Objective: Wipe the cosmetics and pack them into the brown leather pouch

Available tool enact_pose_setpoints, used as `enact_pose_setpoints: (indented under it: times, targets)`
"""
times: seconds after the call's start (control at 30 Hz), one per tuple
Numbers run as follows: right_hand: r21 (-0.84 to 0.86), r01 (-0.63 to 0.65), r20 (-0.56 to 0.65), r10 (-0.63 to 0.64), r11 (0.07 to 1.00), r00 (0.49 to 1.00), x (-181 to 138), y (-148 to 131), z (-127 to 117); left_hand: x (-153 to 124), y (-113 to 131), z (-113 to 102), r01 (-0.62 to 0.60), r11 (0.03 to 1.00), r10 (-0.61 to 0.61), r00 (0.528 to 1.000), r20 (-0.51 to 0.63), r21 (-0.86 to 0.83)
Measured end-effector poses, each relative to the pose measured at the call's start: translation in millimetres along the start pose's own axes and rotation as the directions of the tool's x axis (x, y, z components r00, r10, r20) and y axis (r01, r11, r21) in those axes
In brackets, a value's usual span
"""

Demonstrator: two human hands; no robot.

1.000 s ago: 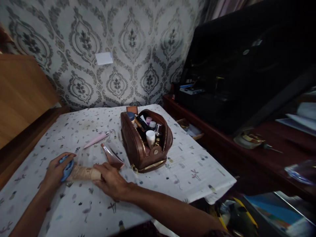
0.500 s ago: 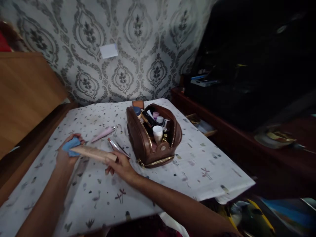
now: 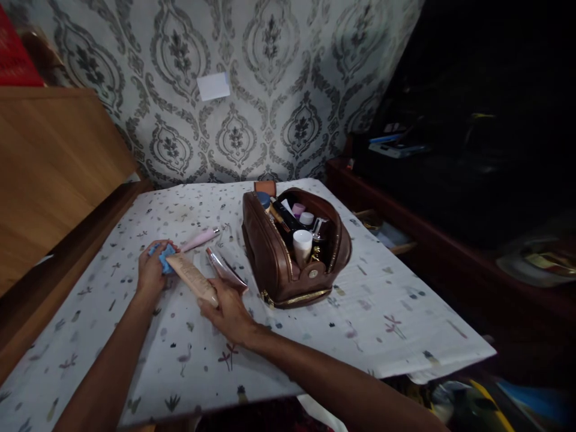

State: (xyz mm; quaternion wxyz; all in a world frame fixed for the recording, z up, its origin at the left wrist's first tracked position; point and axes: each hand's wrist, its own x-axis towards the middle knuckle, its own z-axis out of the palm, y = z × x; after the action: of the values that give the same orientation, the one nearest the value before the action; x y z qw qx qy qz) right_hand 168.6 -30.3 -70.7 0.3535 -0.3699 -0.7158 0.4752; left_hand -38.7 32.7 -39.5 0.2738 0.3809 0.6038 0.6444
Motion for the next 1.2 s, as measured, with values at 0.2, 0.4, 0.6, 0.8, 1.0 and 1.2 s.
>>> enact_pose_setpoints:
  times: [0.2,0.4,0.6,0.8,1.0,1.2]
  targets:
    - [-0.157,0.046,0.018,-0.044,0.987,0.999,-6.7,-7.3,-0.9,-1.8,3.0,-13.6,-0.159,0.908,0.156,0.987,0.039,0.388]
    - [-0.376,0.183,0.121,-0.148,0.908,0.982,-9.4,-17.8,-9.1,-10.4,23.5,-2.7,-0.508,0.435,0.444,0.84,0.313,0.744]
    - [-0.555,0.199,0.02,-0.225,0.808,0.974,-2.9,-18.5,-18.5,-23.4,25.2,39.2,-0.663,0.52,0.36,0.742,0.565,0.539]
    - [-0.667,0.011,-0.065,-0.073,0.745,0.995,5.2,-3.8,-19.3,-24.8,-1.0,65.3,-0.652,0.538,0.237,0.725,0.646,0.534]
    - [-0.674,-0.014,-0.055,-0.031,0.739,0.998,10.3,-0.2,-16.2,-18.6,-2.8,64.6,-0.585,0.611,0.22,0.773,0.595,0.534]
    - [-0.663,-0.028,-0.081,-0.034,0.748,0.996,6.3,-11.4,-18.5,-16.0,8.1,55.6,-0.474,0.715,0.169,0.831,0.53,0.514]
